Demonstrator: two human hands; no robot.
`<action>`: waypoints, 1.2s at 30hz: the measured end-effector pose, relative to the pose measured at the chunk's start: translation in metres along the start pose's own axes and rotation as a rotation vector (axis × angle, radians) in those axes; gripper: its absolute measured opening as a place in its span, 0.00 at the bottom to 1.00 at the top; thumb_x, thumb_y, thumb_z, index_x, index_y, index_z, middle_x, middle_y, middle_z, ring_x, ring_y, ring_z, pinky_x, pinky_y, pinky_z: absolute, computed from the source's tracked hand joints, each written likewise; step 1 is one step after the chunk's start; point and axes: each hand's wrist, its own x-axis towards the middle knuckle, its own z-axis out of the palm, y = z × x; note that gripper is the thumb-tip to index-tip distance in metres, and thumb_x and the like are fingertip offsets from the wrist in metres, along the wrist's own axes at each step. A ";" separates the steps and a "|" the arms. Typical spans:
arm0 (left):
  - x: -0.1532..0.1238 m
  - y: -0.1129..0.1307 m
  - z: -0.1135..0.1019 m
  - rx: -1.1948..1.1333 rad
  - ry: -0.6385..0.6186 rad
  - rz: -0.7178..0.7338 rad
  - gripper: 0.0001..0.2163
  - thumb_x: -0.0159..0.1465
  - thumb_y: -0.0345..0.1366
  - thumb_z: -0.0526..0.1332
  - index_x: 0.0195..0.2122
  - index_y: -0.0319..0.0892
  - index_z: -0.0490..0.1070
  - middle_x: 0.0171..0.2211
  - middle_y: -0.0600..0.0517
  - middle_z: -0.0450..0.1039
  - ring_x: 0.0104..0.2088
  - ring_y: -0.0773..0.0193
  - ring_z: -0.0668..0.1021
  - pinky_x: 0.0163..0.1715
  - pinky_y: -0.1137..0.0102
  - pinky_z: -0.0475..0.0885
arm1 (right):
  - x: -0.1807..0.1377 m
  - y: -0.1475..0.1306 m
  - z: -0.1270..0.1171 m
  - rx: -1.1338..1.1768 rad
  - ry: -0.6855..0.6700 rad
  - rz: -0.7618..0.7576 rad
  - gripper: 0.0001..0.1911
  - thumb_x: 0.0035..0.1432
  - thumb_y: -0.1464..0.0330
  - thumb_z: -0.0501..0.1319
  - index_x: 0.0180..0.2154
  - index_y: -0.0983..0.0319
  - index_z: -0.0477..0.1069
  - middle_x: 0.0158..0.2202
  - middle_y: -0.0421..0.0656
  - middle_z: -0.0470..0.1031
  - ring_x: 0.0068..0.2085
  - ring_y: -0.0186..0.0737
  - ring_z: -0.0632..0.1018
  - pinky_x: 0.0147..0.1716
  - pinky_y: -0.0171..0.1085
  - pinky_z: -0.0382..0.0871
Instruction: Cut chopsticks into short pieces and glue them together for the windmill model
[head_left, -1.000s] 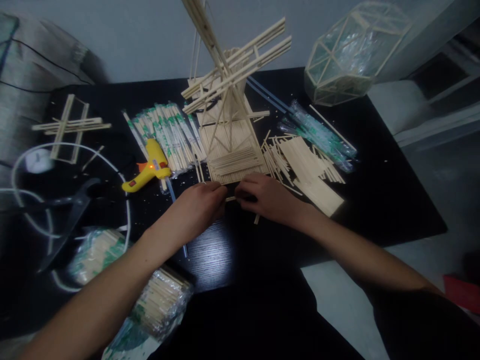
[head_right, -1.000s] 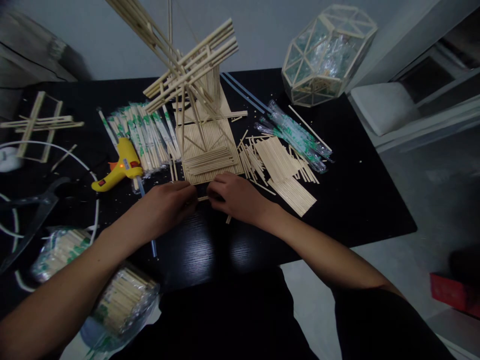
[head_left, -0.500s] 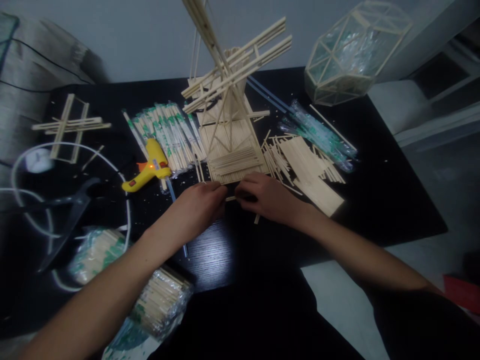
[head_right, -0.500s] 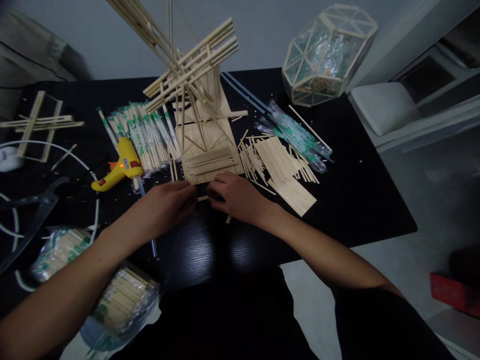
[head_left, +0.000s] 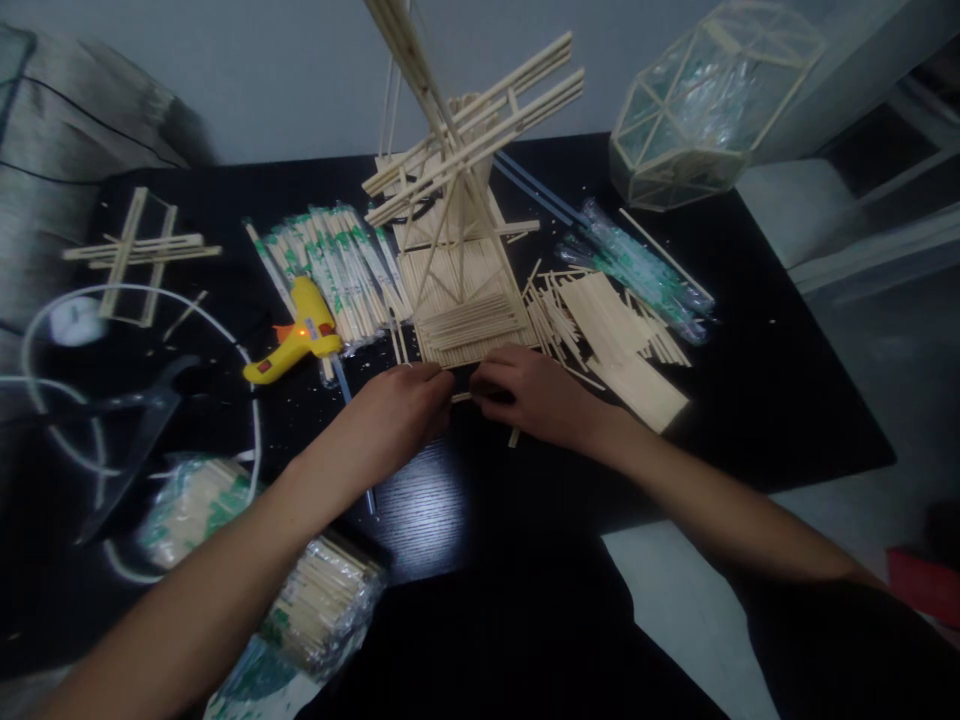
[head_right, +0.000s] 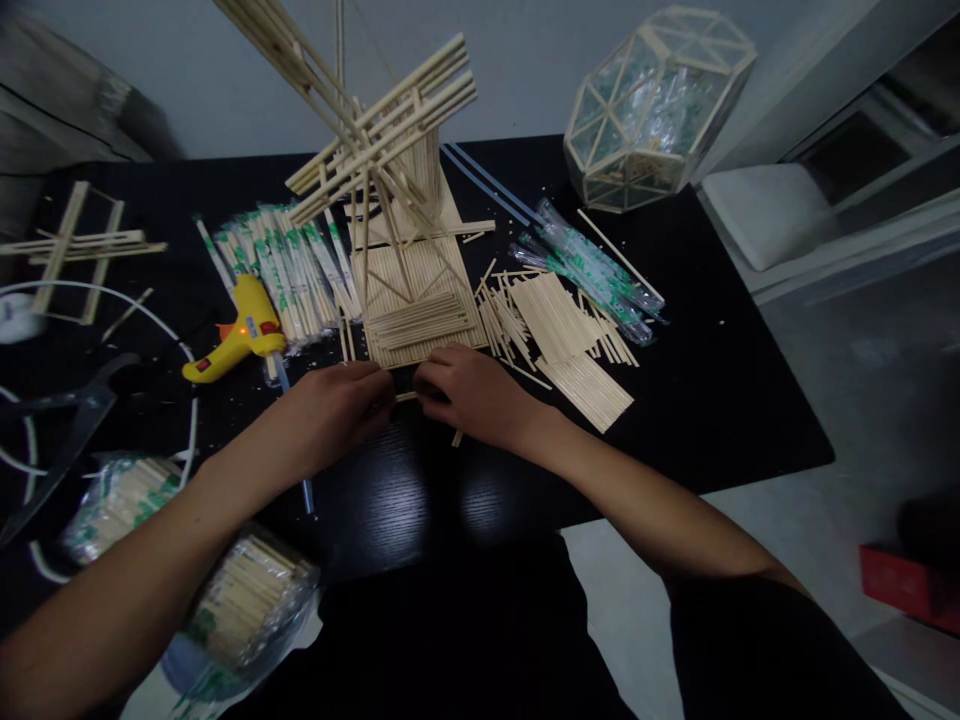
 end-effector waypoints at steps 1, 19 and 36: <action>0.000 0.000 0.000 -0.006 -0.002 -0.001 0.07 0.69 0.27 0.58 0.32 0.39 0.68 0.32 0.52 0.70 0.30 0.64 0.74 0.30 0.68 0.65 | 0.000 0.000 0.000 -0.005 -0.001 -0.004 0.02 0.62 0.76 0.66 0.38 0.65 0.76 0.38 0.45 0.76 0.41 0.43 0.75 0.43 0.40 0.68; 0.000 0.000 0.000 0.006 0.020 0.020 0.08 0.69 0.27 0.56 0.32 0.39 0.68 0.31 0.51 0.70 0.29 0.65 0.73 0.29 0.69 0.66 | -0.001 0.001 0.001 0.008 0.001 0.010 0.02 0.62 0.75 0.65 0.38 0.64 0.76 0.38 0.45 0.76 0.42 0.44 0.75 0.43 0.41 0.68; 0.001 0.001 -0.001 0.001 -0.004 0.003 0.07 0.69 0.27 0.58 0.32 0.40 0.68 0.31 0.51 0.70 0.30 0.64 0.74 0.30 0.69 0.65 | 0.000 0.000 0.001 -0.014 0.011 -0.008 0.00 0.63 0.74 0.65 0.37 0.65 0.76 0.37 0.46 0.76 0.41 0.43 0.75 0.43 0.40 0.68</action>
